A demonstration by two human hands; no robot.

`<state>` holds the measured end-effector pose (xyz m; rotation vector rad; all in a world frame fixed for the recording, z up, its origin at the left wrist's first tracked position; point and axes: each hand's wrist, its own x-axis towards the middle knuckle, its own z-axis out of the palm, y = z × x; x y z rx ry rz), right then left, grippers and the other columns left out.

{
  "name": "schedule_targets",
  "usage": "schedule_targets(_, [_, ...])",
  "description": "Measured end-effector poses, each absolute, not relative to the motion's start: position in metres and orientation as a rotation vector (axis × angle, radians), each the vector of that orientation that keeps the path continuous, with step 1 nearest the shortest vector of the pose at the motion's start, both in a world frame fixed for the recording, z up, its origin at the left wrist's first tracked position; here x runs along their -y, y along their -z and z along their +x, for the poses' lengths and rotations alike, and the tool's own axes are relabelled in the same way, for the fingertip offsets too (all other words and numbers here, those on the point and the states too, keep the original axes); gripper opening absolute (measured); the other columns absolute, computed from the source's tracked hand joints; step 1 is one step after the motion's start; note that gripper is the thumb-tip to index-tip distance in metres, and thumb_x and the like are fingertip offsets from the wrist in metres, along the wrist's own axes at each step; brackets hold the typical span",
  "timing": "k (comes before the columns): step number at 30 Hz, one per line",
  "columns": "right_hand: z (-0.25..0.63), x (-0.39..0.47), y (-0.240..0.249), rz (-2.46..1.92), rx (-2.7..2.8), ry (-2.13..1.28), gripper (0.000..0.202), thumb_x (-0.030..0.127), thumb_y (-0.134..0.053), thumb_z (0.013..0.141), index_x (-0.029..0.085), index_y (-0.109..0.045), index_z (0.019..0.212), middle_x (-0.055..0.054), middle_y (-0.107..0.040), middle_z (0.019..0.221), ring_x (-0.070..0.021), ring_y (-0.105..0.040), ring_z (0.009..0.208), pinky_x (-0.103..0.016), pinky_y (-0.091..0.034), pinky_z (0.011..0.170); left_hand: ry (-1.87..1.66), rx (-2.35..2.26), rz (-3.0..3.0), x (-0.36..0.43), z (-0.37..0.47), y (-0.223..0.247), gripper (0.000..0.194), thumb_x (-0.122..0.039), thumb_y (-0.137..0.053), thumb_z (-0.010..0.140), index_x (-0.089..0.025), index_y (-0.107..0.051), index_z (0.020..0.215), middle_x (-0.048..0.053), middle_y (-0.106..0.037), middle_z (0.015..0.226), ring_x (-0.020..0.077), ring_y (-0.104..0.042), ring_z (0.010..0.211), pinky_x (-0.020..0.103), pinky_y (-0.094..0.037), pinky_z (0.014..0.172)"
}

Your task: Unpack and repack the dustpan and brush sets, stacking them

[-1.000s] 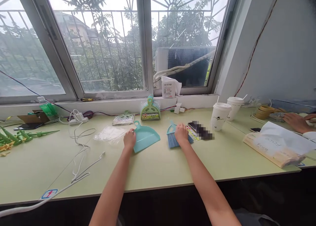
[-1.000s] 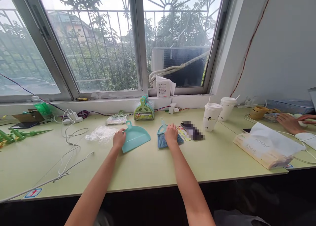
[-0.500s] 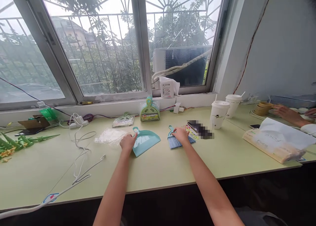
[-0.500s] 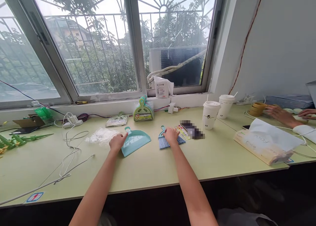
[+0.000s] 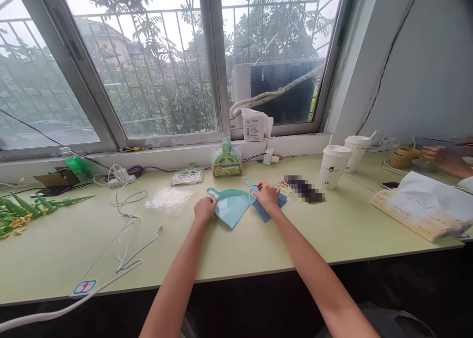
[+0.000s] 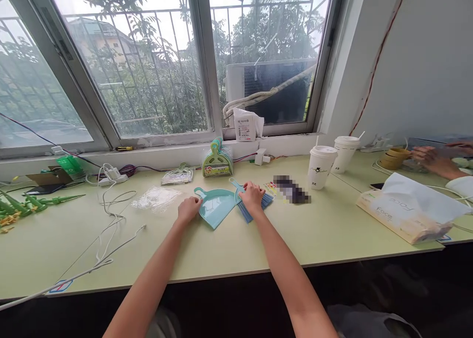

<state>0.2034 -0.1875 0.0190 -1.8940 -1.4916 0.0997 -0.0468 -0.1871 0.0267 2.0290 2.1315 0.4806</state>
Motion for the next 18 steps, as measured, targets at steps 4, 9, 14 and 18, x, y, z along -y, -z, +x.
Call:
schedule_targets(4, [0.189, 0.191, -0.02, -1.686, 1.718, -0.245, 0.02, 0.025, -0.064, 0.074, 0.022, -0.06, 0.093, -0.002, -0.069, 0.093, -0.0206, -0.059, 0.101, -0.035, -0.032, 0.088, -0.535, -1.524, 2.179, 0.198, -0.018, -0.027, 0.054, -0.051, -0.027, 0.093, -0.018, -0.061, 0.067, 0.007, -0.068, 0.078, 0.0189, -0.061, 0.073, 0.028, -0.041, 0.069])
schedule_targets(9, [0.185, 0.192, -0.017, -1.39, 1.991, -0.48, 0.026, 0.026, -0.07, 0.075, 0.024, -0.064, 0.1, 0.001, -0.071, 0.094, -0.0169, -0.063, 0.096, -0.03, -0.039, 0.087, -0.752, -1.354, 2.423, 0.201, -0.012, -0.029, 0.049, -0.038, -0.026, 0.096, -0.018, -0.062, 0.068, 0.005, -0.065, 0.074, 0.0169, -0.057, 0.07, 0.029, -0.041, 0.072])
schedule_targets(14, [0.187, 0.191, -0.016, -1.287, 2.03, -0.481, 0.023, 0.028, -0.071, 0.074, 0.024, -0.068, 0.097, 0.001, -0.071, 0.091, -0.0165, -0.065, 0.092, -0.028, -0.044, 0.085, -1.005, -1.433, 2.721, 0.193, -0.034, -0.03, 0.029, -0.036, -0.056, 0.083, -0.021, -0.06, 0.107, 0.007, -0.06, 0.112, 0.0233, -0.052, 0.106, 0.035, -0.041, 0.088])
schedule_targets(18, [0.188, 0.191, -0.013, -1.222, 2.017, -0.491, 0.023, 0.029, -0.071, 0.075, 0.024, -0.069, 0.097, 0.002, -0.071, 0.088, -0.0144, -0.065, 0.086, -0.027, -0.045, 0.084, -0.831, -1.303, 2.91, 0.191, -0.035, -0.026, 0.04, -0.019, -0.06, 0.073, -0.023, -0.058, 0.113, 0.006, -0.055, 0.123, 0.0232, -0.048, 0.114, 0.037, -0.039, 0.095])
